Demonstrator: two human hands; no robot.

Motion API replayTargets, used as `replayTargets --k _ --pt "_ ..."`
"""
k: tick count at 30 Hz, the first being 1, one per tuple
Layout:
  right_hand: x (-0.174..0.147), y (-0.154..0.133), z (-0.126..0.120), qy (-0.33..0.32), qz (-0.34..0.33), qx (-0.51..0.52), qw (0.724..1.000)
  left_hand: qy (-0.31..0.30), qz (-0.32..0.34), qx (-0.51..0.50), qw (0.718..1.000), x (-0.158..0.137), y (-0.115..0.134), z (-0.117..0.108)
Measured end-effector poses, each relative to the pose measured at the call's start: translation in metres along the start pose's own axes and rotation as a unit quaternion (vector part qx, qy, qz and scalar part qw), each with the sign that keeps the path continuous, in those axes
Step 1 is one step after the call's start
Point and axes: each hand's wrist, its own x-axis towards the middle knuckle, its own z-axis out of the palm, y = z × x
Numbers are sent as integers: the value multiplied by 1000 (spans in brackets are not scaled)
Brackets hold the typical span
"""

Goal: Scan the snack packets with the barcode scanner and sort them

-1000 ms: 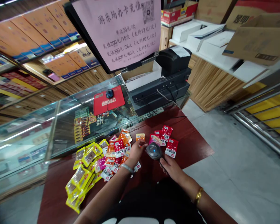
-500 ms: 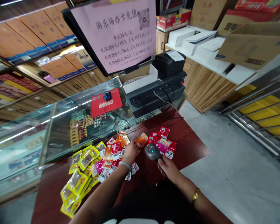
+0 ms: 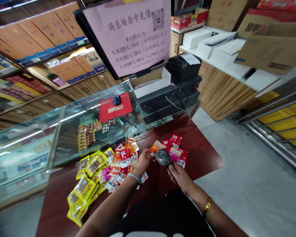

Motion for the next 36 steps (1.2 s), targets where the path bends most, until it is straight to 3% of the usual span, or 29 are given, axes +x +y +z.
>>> replayTargets --k 4,10,15,21,26,30,36 --pt "1 6 1 -12 9 -31 999 -10 119 74 990 -11 10 3" --pt "0 16 7 -48 -2 -49 998 63 -8 338 939 -32 -30 -32" --pt "1 27 11 -61 -7 -70 996 46 -5 384 922 -25 -46 -42" --pt "-1 20 16 -55 -20 -81 995 79 57 321 942 -10 -35 -46" --pt "-5 6 18 -38 -18 -42 998 104 -15 128 986 4 -23 -41" --pt "-6 -1 17 -39 -24 -30 999 86 -28 10 996 10 -17 -27" --pt "-7 -8 16 -38 -16 -22 999 73 24 21 997 5 -18 -19"
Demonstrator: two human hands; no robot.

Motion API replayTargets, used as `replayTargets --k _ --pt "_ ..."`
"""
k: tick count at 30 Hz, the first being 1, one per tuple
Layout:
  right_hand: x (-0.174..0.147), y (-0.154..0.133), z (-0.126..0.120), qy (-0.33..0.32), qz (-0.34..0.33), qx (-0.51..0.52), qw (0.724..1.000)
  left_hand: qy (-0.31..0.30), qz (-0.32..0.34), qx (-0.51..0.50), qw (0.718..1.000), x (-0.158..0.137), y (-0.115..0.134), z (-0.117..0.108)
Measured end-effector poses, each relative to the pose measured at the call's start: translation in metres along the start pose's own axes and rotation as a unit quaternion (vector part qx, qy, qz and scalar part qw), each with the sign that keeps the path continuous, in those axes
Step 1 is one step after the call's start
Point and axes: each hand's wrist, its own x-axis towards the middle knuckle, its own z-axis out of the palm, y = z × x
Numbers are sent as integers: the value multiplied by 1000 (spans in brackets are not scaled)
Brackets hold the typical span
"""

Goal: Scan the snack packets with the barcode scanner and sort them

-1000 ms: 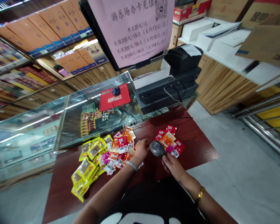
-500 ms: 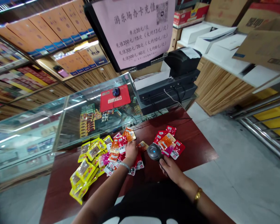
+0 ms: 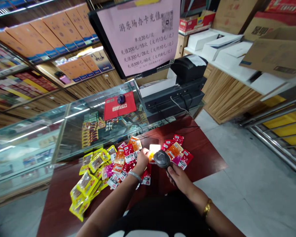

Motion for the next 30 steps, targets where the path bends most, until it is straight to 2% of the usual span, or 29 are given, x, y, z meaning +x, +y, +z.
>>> replayTargets --k 2,4,7,9,11,13,15,17,19,21,24,30 --pt "-1 1 -2 2 -2 1 1000 -7 14 17 1000 -2 1 1" --pt "-2 5 -4 3 -6 0 1000 -8 -8 -2 1000 -2 5 6" --pt "-1 14 -8 6 -6 -7 1000 -42 -56 -119 990 0 20 20" --pt "-1 18 -9 7 5 -10 1000 -80 -44 -224 970 4 29 24" --pt "0 22 -9 6 16 -9 1000 -95 -21 -261 960 6 29 18" --pt "1 23 -8 1 20 -8 1000 -81 -22 -178 980 1 16 1" --pt "1 24 -6 -8 15 -11 1000 -56 -29 13 998 -12 -3 -21" --pt "1 26 -4 -25 8 -15 1000 -32 -24 215 976 -30 -23 -38" --pt "2 28 -1 -41 5 -21 999 -31 -18 331 943 -48 -36 -46" --pt "3 31 2 -56 1 -28 998 -43 -18 376 926 -60 -41 -48" --pt "5 35 5 -75 -4 -34 997 -52 -23 396 917 -66 -39 -47" --pt "7 35 9 -84 -4 -30 996 -41 -20 373 927 -59 -40 -52"
